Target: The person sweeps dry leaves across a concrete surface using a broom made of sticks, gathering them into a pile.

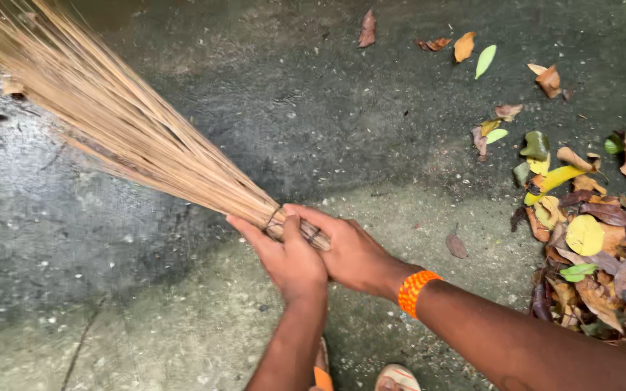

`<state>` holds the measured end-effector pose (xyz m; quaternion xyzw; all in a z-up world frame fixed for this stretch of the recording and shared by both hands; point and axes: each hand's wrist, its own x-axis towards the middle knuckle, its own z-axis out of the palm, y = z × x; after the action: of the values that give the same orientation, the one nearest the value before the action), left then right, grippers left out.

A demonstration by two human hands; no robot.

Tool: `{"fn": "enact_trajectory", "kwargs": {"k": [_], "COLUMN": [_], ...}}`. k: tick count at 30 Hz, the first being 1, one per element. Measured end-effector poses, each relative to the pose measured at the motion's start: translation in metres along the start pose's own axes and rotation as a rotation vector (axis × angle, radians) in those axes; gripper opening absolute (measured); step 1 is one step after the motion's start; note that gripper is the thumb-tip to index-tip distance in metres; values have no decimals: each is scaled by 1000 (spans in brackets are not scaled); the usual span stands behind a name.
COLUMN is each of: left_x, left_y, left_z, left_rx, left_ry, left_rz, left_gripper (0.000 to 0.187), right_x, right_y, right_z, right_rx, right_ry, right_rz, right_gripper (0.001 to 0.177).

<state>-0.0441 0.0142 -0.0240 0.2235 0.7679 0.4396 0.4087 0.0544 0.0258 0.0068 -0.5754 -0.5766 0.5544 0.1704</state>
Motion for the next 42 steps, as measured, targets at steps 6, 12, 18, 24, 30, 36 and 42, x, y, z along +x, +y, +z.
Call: {"fn": "enact_trajectory", "kwargs": {"k": [6,12,18,24,30,36,42], "left_x": [21,40,59,106,105,75,29], "left_y": [3,-17,32,91,88,-1,-45], "left_z": [28,84,65,30,10,30,88], "left_rx": [-81,291,489,558,331,170,57], "left_ry": [-5,-790,-947,-826,-618,-133,-374], "left_rz": [-298,-398,-81,91,-23,-250,-519], "left_gripper": [91,84,98,99,93,97,70], "right_x": [33,-3,26,68,79,67,15], "right_y": [21,26,-7,-58,-42,7,52], "right_z": [1,13,42,52,46,4,-31], "right_rx": [243,422,670,803,646,443,246], "right_ry": [-67,546,894,799,531,-74,85], "right_rz": [-4,700,496,423,272,333,450], "right_gripper": [61,49,44,42,50,54,57]}}
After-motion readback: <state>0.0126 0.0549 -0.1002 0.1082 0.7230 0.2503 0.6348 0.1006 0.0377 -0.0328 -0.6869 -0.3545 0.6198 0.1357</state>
